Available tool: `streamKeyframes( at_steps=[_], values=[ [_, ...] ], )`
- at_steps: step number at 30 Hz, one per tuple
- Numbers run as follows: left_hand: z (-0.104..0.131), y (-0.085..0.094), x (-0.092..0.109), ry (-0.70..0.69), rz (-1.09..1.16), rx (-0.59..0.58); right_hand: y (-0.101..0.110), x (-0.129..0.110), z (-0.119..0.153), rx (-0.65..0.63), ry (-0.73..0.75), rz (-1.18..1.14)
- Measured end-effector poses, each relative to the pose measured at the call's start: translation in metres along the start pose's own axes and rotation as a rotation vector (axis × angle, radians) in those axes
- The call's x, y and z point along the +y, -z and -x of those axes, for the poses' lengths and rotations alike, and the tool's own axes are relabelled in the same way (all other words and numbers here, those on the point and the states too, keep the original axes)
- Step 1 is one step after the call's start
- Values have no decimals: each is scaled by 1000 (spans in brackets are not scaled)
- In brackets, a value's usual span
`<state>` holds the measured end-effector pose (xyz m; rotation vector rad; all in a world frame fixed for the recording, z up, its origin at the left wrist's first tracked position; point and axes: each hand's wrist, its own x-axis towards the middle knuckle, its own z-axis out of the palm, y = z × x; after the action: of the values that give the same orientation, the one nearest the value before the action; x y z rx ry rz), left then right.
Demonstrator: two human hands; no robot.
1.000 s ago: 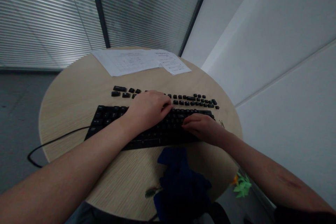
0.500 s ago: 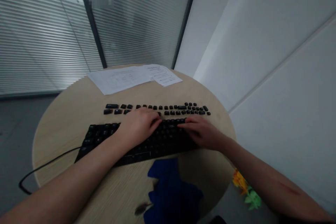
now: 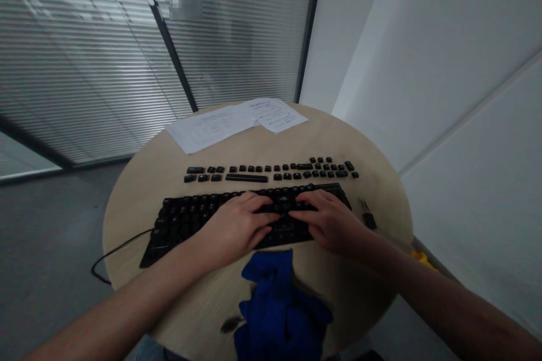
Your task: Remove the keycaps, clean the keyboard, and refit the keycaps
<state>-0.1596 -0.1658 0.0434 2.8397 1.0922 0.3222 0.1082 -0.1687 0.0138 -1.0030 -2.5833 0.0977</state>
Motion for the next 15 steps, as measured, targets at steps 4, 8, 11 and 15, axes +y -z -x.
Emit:
streamKeyframes(
  at_steps=[4,8,11,15],
  values=[
    [3,-14,3,29,-61,-8,-9,5,-6,-42,-38,32],
    [-5,-13,9,39,-108,-26,-6,1,-11,-69,-65,48],
    [-14,-7,12,40,-123,-48,-1,-7,-14,-68,-69,36],
    [-27,8,9,28,-61,-73,19,6,-14,55,-39,-16]
  ],
)
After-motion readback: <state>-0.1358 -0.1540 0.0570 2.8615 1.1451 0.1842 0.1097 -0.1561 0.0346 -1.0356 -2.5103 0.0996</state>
